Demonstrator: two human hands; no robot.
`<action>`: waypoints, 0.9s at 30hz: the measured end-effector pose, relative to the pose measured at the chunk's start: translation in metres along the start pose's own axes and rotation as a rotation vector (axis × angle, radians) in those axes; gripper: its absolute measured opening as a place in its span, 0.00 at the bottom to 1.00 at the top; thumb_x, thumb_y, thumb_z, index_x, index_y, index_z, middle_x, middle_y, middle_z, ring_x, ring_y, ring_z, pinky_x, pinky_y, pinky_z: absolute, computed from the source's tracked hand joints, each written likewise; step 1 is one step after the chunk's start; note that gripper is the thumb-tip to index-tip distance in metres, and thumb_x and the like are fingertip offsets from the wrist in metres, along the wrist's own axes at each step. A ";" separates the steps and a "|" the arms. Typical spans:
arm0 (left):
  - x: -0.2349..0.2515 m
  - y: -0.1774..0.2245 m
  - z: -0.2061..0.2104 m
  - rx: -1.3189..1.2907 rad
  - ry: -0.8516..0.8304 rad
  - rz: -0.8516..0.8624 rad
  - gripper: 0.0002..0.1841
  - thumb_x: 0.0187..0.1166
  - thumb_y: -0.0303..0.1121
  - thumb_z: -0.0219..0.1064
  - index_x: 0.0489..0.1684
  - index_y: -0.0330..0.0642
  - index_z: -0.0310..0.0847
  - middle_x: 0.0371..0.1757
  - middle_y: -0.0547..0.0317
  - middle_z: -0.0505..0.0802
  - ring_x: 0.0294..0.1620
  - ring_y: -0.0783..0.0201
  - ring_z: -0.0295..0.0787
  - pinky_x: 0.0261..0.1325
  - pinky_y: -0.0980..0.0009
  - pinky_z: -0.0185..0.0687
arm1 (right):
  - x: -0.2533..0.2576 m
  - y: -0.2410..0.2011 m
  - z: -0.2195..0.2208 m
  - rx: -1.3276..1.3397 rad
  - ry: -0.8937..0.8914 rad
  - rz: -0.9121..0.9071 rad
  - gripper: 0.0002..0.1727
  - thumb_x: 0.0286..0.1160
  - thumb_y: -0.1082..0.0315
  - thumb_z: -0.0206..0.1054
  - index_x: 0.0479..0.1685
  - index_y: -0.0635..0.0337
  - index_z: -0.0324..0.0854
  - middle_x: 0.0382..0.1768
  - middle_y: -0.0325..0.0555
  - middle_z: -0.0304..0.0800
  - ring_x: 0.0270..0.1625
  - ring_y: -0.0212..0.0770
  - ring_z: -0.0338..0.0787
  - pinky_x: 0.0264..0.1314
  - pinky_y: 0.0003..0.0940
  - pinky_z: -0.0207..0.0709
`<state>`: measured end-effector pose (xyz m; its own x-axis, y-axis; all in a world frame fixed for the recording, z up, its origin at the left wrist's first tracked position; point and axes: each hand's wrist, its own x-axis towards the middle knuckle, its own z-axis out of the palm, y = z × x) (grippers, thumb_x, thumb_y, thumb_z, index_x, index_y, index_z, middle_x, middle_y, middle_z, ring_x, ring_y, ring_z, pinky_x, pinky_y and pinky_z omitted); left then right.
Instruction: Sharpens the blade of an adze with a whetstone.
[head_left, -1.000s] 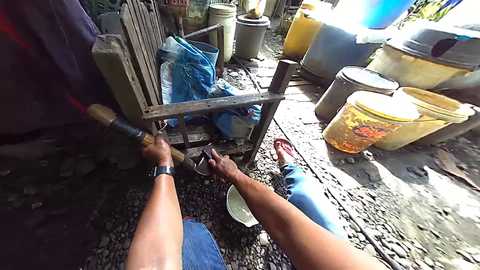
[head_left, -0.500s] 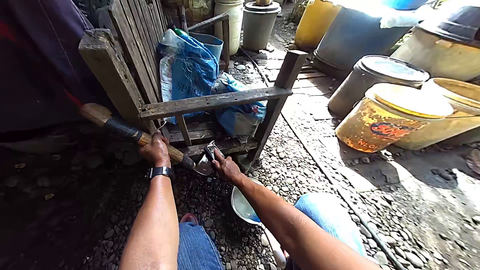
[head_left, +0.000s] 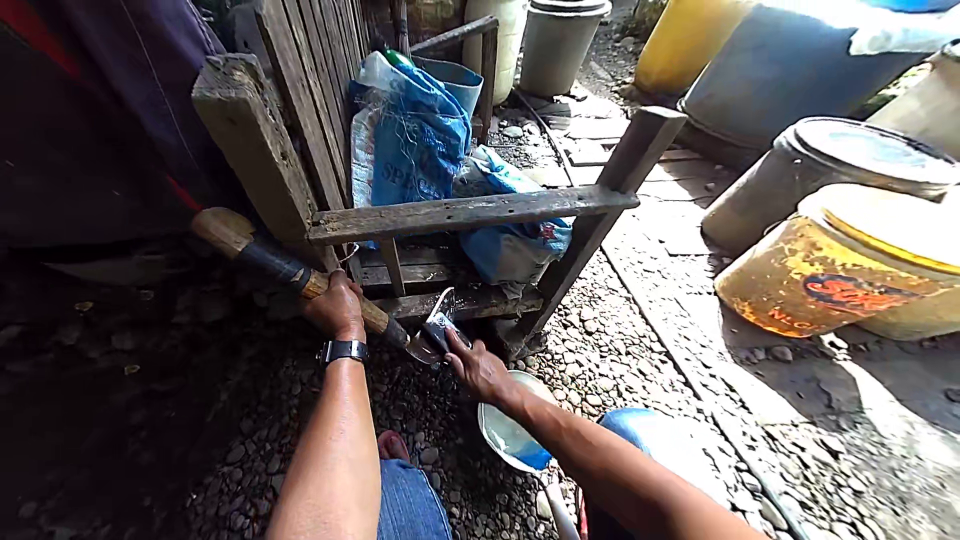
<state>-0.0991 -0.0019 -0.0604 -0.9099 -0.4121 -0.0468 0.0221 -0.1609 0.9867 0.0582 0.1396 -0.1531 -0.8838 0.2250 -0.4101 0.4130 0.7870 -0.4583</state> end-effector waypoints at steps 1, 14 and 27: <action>-0.001 -0.001 -0.001 -0.005 -0.003 -0.004 0.08 0.78 0.20 0.67 0.45 0.34 0.72 0.16 0.61 0.81 0.12 0.68 0.82 0.21 0.72 0.86 | 0.007 0.001 -0.005 -0.012 0.015 0.022 0.36 0.94 0.44 0.41 0.99 0.37 0.40 0.72 0.79 0.75 0.61 0.74 0.87 0.62 0.65 0.80; 0.002 0.001 -0.001 0.020 0.001 -0.008 0.07 0.77 0.20 0.67 0.44 0.33 0.72 0.15 0.61 0.81 0.11 0.68 0.83 0.21 0.72 0.86 | 0.035 -0.007 -0.033 -0.006 0.035 0.181 0.35 0.95 0.44 0.37 0.99 0.37 0.36 0.75 0.74 0.76 0.66 0.72 0.86 0.66 0.65 0.79; 0.003 -0.002 -0.003 -0.028 -0.002 0.022 0.07 0.76 0.18 0.66 0.42 0.34 0.71 0.14 0.61 0.81 0.11 0.67 0.83 0.21 0.72 0.87 | 0.055 -0.007 -0.048 0.068 0.055 0.292 0.35 0.96 0.46 0.34 0.99 0.41 0.35 0.71 0.65 0.84 0.71 0.64 0.86 0.71 0.61 0.76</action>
<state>-0.1007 -0.0060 -0.0633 -0.9100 -0.4140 -0.0243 0.0541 -0.1765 0.9828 -0.0035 0.1734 -0.1345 -0.7353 0.4679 -0.4902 0.6635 0.6445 -0.3801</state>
